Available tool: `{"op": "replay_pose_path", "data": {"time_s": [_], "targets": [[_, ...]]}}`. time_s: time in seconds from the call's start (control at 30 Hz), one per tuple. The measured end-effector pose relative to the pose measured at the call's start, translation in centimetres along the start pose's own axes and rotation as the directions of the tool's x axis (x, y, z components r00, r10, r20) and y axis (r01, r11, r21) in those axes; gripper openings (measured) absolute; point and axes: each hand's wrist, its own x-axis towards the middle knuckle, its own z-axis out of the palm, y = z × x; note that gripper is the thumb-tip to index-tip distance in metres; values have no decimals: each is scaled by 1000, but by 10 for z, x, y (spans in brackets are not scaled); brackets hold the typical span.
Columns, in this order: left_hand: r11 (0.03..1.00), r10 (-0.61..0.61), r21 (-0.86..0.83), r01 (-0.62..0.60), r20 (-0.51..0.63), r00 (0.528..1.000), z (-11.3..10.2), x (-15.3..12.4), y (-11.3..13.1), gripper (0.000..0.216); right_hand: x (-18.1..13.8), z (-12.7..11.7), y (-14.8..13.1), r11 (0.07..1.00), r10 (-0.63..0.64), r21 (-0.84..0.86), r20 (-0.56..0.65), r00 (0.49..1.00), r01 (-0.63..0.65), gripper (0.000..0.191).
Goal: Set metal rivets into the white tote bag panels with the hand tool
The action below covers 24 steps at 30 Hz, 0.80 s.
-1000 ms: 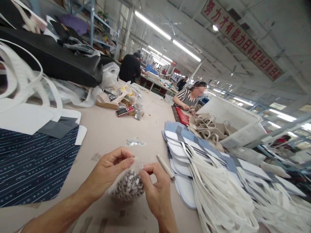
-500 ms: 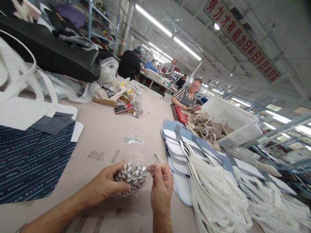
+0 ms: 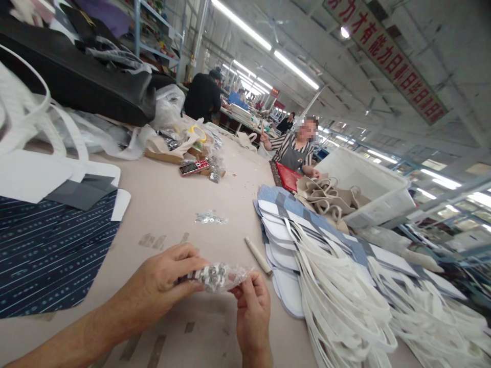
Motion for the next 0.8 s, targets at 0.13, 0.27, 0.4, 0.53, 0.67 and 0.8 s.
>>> {"op": "replay_pose_path", "data": {"time_s": [0.13, 0.27, 0.4, 0.53, 0.67, 0.8], "targets": [[987, 85, 136, -88, 29, 996, 20, -11, -20, 19, -11, -17, -4, 942, -231, -291, -208, 951, 166, 40], [978, 150, 131, -164, 111, 982, 40, -16, -27, 20, -28, -24, -27, 791, -354, -528, 18, 935, 310, 21], [994, 14, 99, -35, 203, 979, 43, -14, -14, 12, -36, -30, -35, 798, -240, -563, 28, 970, 213, 16], [991, -64, 128, 29, 272, 960, 39, -9, 1, 13, -40, -36, -27, 865, 6, -502, 4, 1000, -4, 24], [987, -65, 157, 13, 329, 942, 39, -11, 3, 15, -46, -31, -19, 880, 115, -473, 113, 987, -48, 25], [979, 49, 176, -99, 269, 962, 51, -29, -4, 24, -48, -24, -11, 934, 70, -357, 160, 985, -8, 13]]}}
